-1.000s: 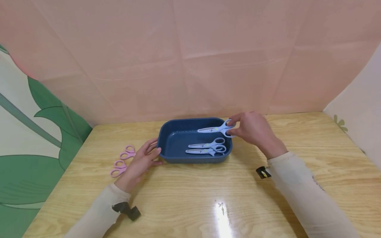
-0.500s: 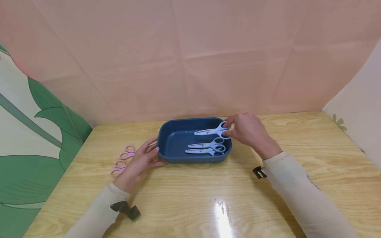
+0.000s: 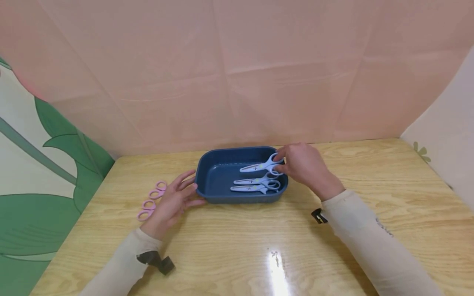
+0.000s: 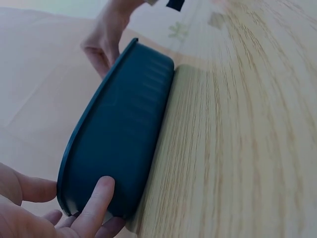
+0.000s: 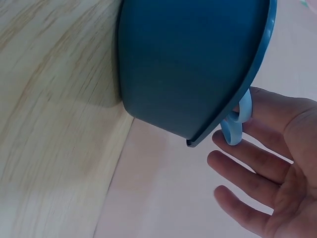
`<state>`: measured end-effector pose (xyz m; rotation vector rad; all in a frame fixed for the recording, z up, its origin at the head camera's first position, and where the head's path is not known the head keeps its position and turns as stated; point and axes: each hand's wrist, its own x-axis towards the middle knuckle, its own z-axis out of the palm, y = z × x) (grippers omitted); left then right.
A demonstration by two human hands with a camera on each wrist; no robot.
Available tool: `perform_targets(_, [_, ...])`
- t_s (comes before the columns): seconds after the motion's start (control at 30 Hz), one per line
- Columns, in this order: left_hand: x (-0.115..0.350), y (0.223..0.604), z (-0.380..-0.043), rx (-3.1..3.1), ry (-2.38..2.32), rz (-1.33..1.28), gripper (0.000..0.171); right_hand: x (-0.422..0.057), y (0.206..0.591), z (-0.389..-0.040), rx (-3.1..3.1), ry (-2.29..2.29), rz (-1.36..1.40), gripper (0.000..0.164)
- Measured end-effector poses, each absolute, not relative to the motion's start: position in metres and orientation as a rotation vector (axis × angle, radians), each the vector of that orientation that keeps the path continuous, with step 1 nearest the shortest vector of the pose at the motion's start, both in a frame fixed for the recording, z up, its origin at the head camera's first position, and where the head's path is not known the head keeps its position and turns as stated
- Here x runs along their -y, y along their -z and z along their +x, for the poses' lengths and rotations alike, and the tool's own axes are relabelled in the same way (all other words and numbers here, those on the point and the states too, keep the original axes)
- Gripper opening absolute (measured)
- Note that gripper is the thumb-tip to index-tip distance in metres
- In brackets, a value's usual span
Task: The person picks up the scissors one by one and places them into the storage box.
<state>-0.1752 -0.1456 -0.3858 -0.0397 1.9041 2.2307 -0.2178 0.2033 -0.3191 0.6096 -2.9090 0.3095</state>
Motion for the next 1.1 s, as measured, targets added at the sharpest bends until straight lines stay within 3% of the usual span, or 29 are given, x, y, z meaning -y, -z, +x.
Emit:
perform_targets(0.87, [0.145,0.383,-0.173,-1.928,-2.214,0.000,0.050,-0.192,0.329,-0.217,2.886,-0.242,0.679,0.022])
perform_targets(1.1, [0.147,0.382,-0.173,-1.944,-2.198,0.003,0.049,-0.190,0.333,-0.219,2.722,-0.202,0.712,0.008])
